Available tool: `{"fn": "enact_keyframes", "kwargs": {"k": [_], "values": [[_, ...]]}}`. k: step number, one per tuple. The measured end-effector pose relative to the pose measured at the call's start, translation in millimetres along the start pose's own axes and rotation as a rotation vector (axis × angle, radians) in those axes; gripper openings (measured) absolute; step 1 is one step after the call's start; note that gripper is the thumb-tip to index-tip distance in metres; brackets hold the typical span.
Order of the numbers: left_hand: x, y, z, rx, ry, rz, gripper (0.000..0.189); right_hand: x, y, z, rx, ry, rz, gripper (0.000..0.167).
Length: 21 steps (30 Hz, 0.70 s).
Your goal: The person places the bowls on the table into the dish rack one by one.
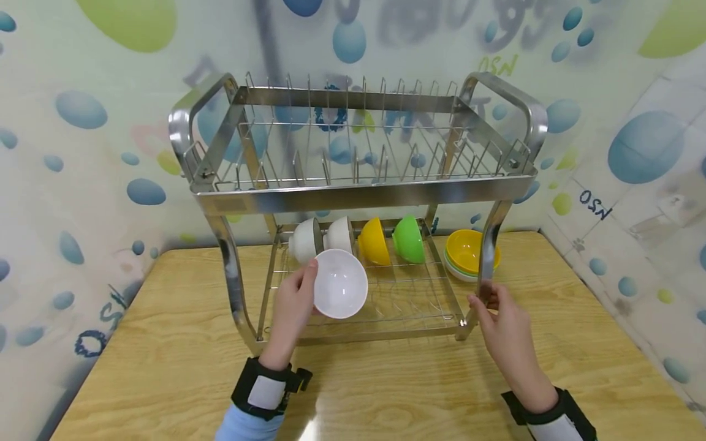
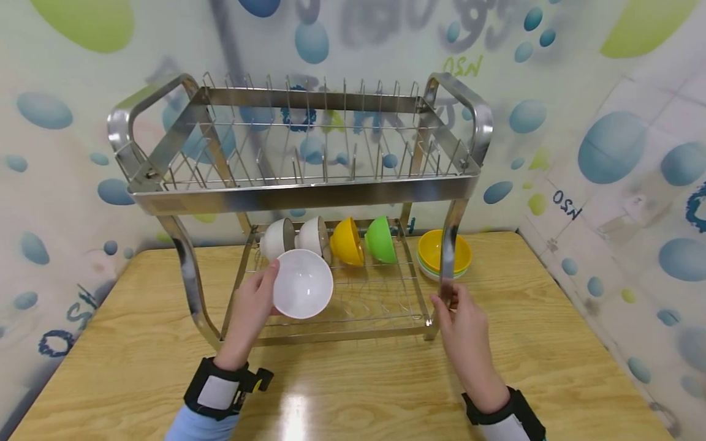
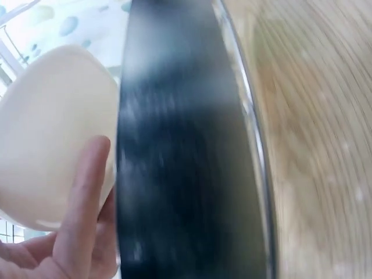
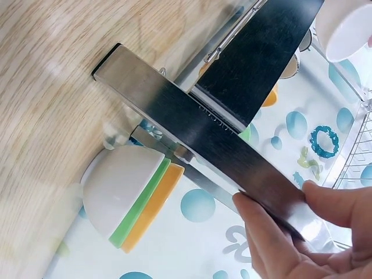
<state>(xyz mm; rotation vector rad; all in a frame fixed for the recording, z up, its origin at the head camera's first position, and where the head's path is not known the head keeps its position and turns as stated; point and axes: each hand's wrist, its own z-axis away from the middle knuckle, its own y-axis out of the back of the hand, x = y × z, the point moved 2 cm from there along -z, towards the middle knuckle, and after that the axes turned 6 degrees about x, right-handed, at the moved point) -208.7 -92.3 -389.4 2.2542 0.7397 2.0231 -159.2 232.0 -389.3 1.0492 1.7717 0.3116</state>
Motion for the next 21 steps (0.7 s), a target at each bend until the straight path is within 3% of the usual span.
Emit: {"fn": "enact_keyframes", "kwargs": {"k": [7, 16, 21], "values": [[1.6, 9.7, 3.9, 0.137, -0.198, -0.223, 0.048, 1, 0, -1.0, -0.006, -0.017, 0.013, 0.036], [1.3, 17.2, 8.7, 0.253, -0.287, -0.389, 0.059, 0, -1, -0.9, -0.017, -0.032, 0.011, 0.035], [-0.9, 20.6, 11.5, 0.337, -0.368, -0.479, 0.058, 0, 0, -0.6, -0.022, -0.031, 0.015, 0.036]]}}
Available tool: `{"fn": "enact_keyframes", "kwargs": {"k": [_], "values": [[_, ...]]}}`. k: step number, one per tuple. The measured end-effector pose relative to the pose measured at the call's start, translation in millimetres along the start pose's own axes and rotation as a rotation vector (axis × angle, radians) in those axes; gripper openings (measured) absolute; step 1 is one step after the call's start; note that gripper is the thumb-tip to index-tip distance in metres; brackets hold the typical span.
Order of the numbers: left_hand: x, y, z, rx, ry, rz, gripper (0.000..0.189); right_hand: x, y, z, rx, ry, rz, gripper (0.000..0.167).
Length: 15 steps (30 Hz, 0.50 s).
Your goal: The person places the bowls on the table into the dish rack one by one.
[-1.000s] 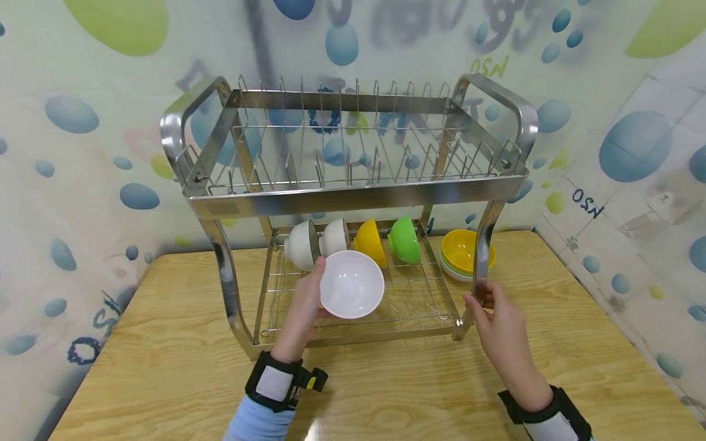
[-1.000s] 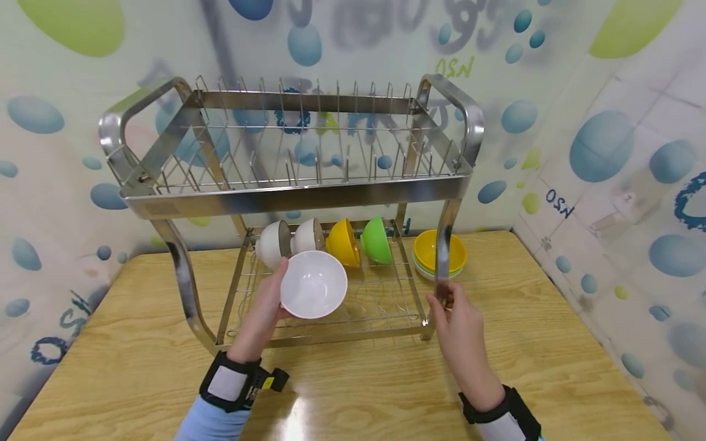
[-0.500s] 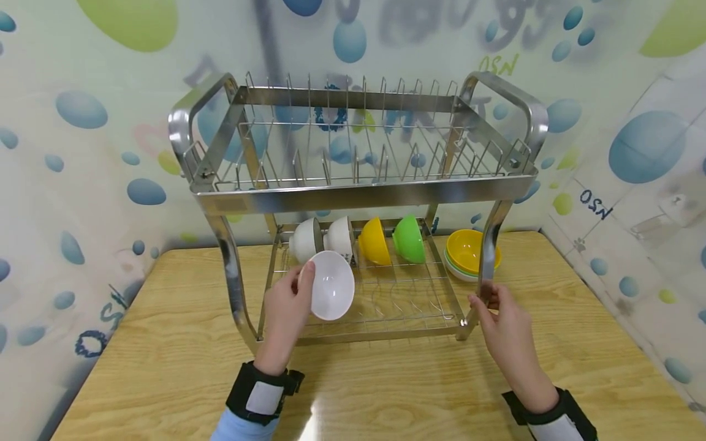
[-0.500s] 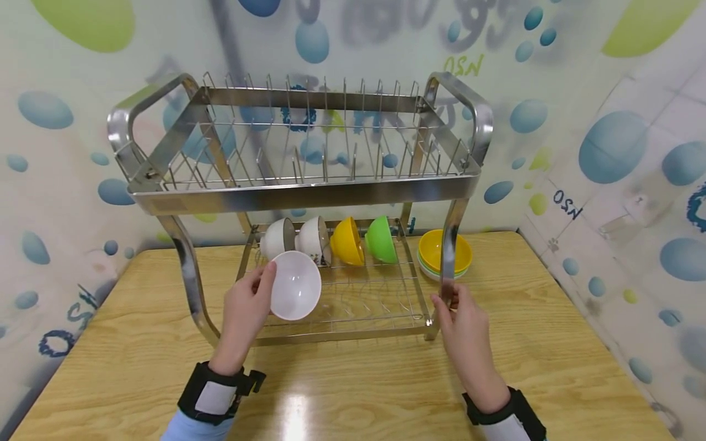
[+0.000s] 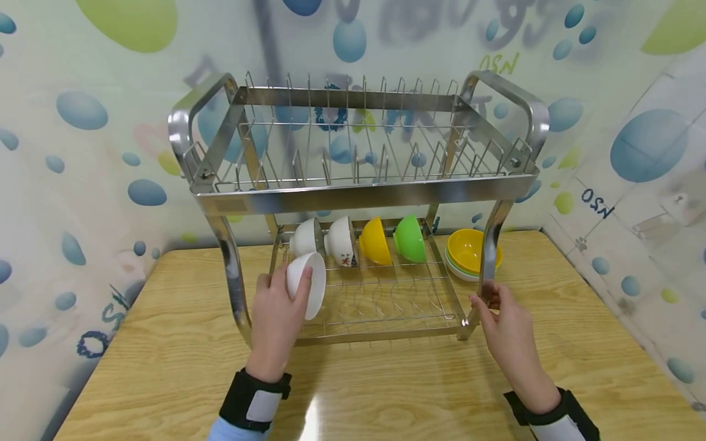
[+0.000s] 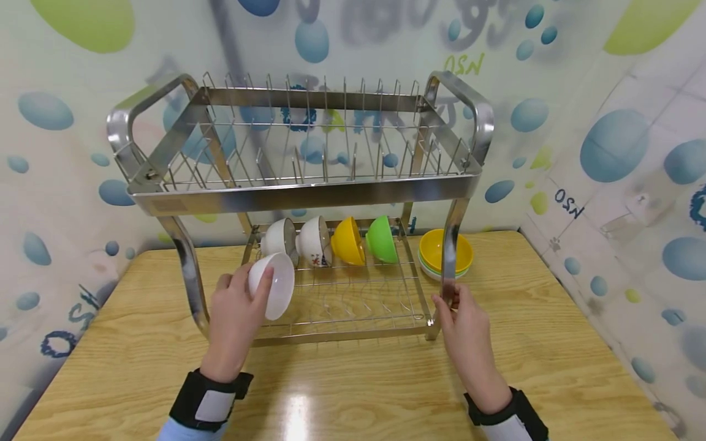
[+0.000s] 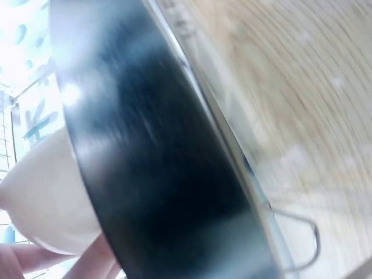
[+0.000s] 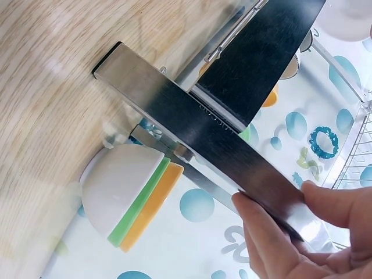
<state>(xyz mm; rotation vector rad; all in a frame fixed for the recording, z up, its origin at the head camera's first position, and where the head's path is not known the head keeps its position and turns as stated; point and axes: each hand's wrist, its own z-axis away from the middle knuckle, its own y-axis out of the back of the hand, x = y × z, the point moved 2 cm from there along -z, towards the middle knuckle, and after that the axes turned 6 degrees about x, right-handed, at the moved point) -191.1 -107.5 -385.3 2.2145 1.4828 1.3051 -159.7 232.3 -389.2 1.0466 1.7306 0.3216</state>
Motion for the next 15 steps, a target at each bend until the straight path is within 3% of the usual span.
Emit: {"fn": "enact_keyframes", "kwargs": {"k": [7, 15], "values": [[-2.9, -1.6, 2.5, 0.101, -0.117, -0.111, 0.058, 2.1, 0.4, 0.1, 0.005, 0.007, 0.018, 0.033], [-5.4, -4.9, 3.6, 0.087, -0.136, -0.136, 0.059, 2.5, -1.2, 0.3, 0.012, 0.013, 0.015, 0.033]]}}
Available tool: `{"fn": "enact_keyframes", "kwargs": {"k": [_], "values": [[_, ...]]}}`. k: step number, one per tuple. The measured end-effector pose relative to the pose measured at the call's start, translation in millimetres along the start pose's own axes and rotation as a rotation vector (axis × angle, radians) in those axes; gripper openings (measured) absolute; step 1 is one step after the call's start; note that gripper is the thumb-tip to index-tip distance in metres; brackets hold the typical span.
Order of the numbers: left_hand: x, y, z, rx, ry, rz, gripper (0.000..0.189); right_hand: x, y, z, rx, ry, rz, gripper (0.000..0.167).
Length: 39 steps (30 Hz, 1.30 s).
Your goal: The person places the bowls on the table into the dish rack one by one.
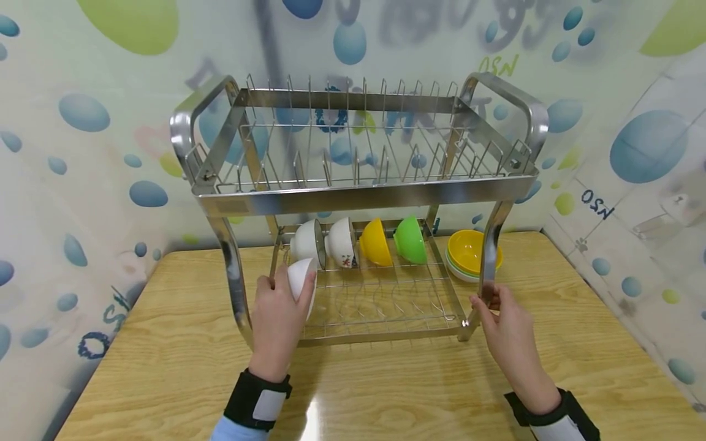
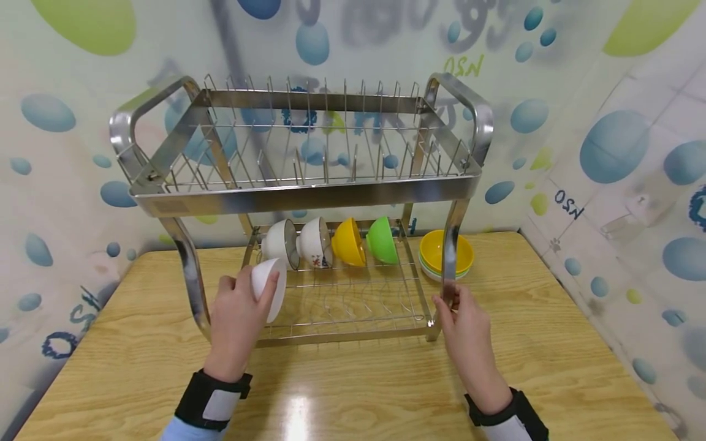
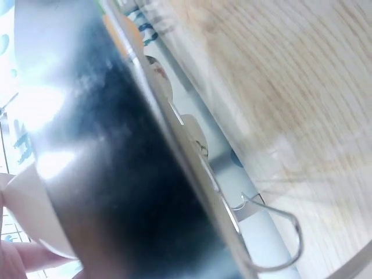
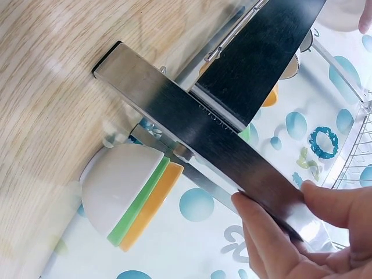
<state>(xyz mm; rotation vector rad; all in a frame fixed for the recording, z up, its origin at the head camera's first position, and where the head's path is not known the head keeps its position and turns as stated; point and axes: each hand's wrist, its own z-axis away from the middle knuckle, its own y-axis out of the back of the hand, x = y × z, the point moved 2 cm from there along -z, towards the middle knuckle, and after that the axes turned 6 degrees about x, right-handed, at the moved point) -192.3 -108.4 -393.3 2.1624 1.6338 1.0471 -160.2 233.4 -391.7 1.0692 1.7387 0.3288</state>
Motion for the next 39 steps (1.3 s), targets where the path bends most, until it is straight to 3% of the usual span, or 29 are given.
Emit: {"fn": "enact_keyframes", "kwargs": {"k": [15, 39], "values": [[-2.0, -12.8, 6.2, -0.015, -0.015, 0.024, 0.054, 0, 0, 2.7, 0.022, 0.020, 0.005, 0.032], [1.5, -15.5, 9.8, -0.126, 0.069, 0.014, 0.062, -2, -1, 0.9, 0.026, 0.035, -0.008, 0.033]]}}
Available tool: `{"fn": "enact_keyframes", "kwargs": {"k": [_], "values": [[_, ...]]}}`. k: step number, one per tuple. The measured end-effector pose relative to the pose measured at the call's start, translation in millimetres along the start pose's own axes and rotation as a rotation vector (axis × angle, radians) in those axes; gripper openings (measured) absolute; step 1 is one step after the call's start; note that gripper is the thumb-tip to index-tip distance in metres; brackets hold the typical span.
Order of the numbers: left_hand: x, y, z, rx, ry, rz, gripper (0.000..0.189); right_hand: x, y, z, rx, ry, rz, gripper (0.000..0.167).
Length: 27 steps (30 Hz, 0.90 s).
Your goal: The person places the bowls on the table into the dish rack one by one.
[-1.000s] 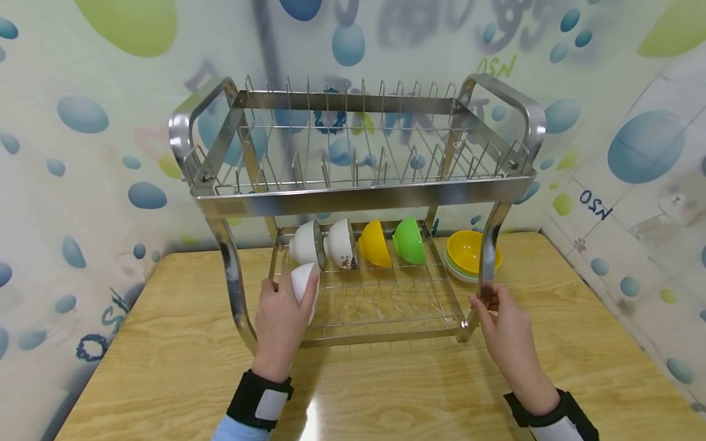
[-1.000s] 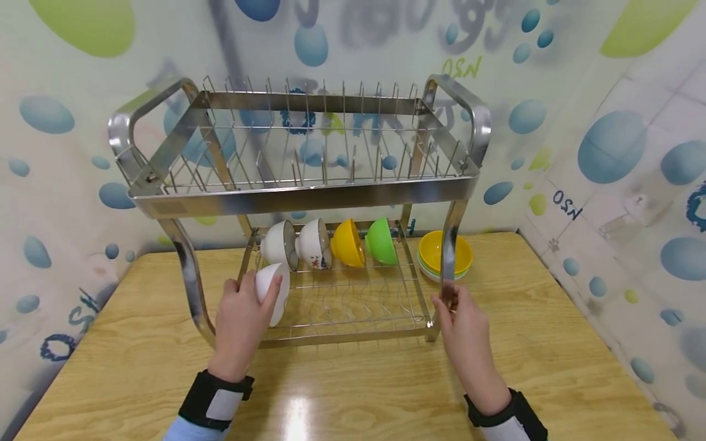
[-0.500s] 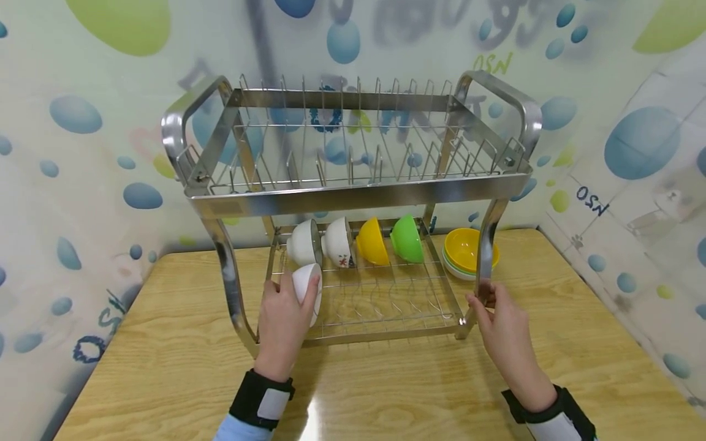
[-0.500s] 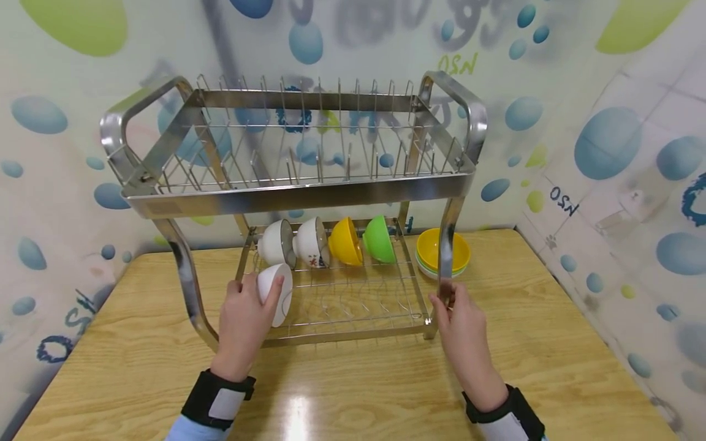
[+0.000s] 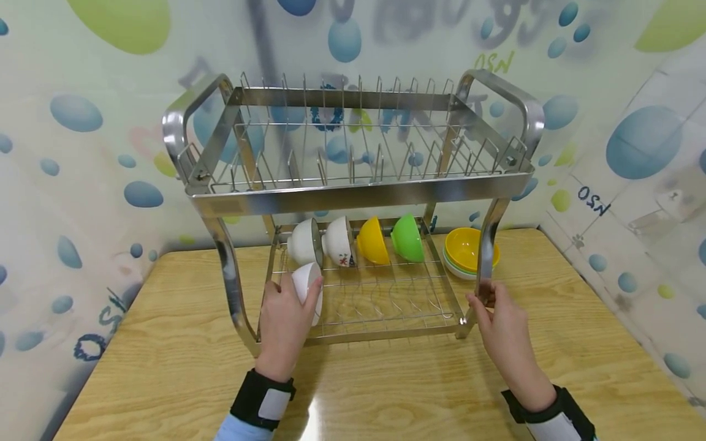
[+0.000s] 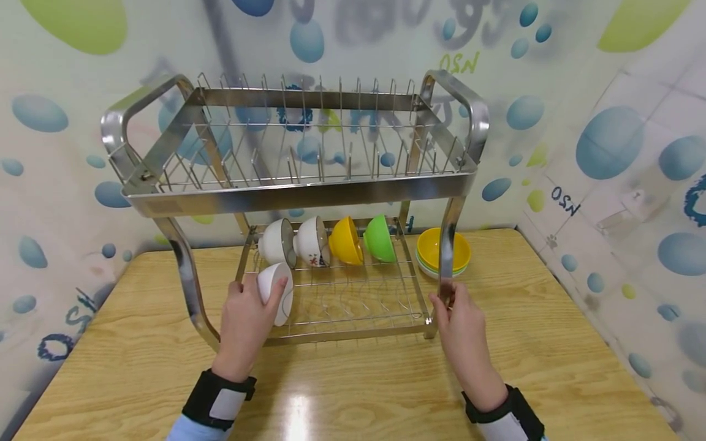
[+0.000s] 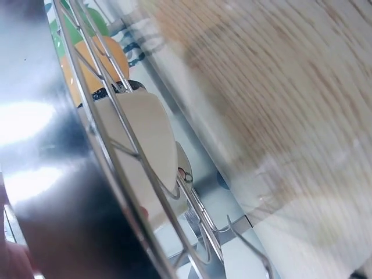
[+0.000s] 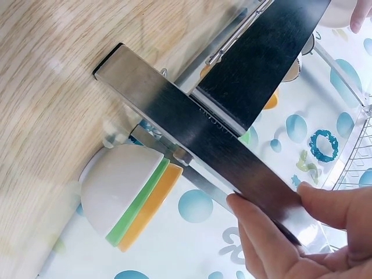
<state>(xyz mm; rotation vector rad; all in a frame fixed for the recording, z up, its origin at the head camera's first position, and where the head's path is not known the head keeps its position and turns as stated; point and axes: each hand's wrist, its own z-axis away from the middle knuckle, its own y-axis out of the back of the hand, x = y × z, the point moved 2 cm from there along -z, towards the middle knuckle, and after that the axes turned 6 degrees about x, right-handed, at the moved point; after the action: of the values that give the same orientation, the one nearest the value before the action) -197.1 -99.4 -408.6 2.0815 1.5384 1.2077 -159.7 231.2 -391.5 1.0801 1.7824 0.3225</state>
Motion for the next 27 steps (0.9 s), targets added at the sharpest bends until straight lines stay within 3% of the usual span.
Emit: {"fn": "enact_keyframes", "kwargs": {"k": [12, 27], "values": [[-0.5, 3.3, -0.7, -0.086, 0.065, -0.010, 0.066, -1.2, -0.3, -0.1, -0.005, -0.008, 0.004, 0.032], [0.8, 6.9, -2.0, -0.093, 0.049, -0.032, 0.069, -0.5, -0.3, 0.3, 0.000, 0.003, 0.007, 0.032]]}}
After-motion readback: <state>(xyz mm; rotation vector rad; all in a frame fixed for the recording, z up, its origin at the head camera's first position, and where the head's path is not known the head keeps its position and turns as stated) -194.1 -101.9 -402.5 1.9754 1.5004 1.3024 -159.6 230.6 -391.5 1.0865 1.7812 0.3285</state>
